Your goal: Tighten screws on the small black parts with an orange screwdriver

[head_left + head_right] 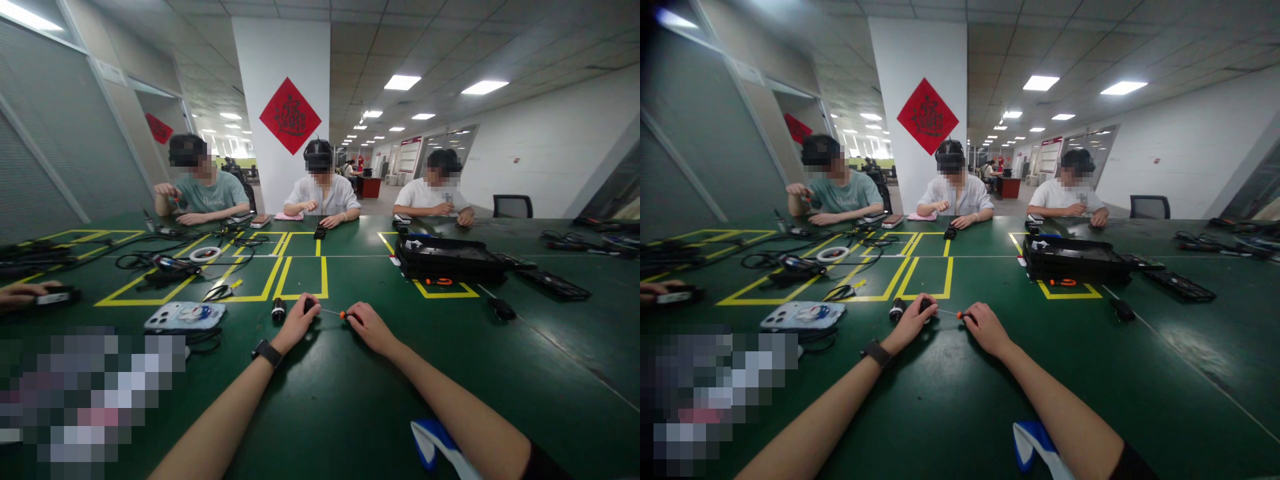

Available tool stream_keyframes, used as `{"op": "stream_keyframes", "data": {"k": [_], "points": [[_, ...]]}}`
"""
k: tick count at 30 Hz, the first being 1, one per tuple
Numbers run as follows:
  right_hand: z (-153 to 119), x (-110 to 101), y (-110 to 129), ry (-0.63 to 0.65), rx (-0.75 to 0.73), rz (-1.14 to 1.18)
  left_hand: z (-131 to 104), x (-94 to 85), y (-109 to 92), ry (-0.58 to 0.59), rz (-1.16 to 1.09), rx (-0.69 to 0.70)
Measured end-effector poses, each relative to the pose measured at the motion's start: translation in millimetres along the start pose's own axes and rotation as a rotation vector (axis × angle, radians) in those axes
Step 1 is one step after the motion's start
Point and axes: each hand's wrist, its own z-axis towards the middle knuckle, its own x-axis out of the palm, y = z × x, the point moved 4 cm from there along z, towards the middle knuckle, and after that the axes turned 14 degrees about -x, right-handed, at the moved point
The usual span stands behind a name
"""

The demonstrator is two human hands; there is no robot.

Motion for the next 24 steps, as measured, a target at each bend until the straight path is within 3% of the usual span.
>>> {"op": "stream_keyframes", "data": {"k": [15,24], "points": [[-1.0,-3.0,1.5,-0.065,0.063,-0.017,1.9,-0.9,0.5,-0.022,0.035,0.064],[-2.3,-3.2,-3.4,-0.069,0.054,-0.007,-1.8,0.3,-0.2,0.03,-0.032,-0.024]]}}
